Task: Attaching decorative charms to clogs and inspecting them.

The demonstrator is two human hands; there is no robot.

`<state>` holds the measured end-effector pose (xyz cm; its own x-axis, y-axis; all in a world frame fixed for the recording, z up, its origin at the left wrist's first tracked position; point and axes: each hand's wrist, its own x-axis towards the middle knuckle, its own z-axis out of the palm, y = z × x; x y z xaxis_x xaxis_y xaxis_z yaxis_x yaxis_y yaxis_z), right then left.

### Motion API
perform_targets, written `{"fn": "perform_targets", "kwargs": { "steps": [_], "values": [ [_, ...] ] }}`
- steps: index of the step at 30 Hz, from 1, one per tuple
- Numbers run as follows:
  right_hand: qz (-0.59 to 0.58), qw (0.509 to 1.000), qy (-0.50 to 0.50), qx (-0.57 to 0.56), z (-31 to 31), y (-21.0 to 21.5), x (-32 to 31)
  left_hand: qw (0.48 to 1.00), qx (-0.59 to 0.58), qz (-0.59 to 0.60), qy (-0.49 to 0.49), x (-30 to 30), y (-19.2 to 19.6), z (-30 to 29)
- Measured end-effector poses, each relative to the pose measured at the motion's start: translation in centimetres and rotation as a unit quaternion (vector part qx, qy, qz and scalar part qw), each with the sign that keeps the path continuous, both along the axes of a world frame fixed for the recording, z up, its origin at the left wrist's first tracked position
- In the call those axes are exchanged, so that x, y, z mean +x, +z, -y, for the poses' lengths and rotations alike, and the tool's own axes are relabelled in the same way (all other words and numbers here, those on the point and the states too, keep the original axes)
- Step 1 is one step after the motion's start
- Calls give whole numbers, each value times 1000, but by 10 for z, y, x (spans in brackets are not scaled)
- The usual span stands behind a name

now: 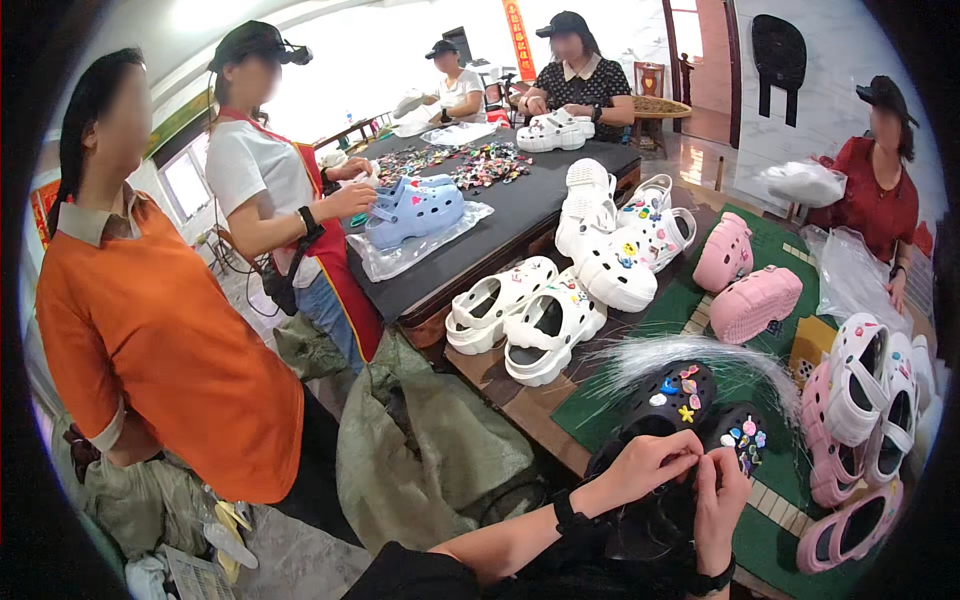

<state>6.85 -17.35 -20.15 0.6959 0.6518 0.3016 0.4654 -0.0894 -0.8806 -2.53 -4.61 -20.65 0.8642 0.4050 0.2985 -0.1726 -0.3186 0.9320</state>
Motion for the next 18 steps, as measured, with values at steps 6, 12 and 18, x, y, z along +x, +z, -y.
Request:
{"fn": "perform_targets", "kwargs": {
  "steps": [6, 12, 18],
  "values": [
    [7, 999, 4, -42, 1, 6, 0, 999, -11, 32, 13, 2, -6, 2],
    [18, 1000, 10, -16, 2, 0, 1, 1000, -4, 9, -4, 0, -2, 0],
    [-40, 999, 14, -29, 0, 8, -2, 1000, -24, -2, 1, 0, 4, 0]
  ]
}}
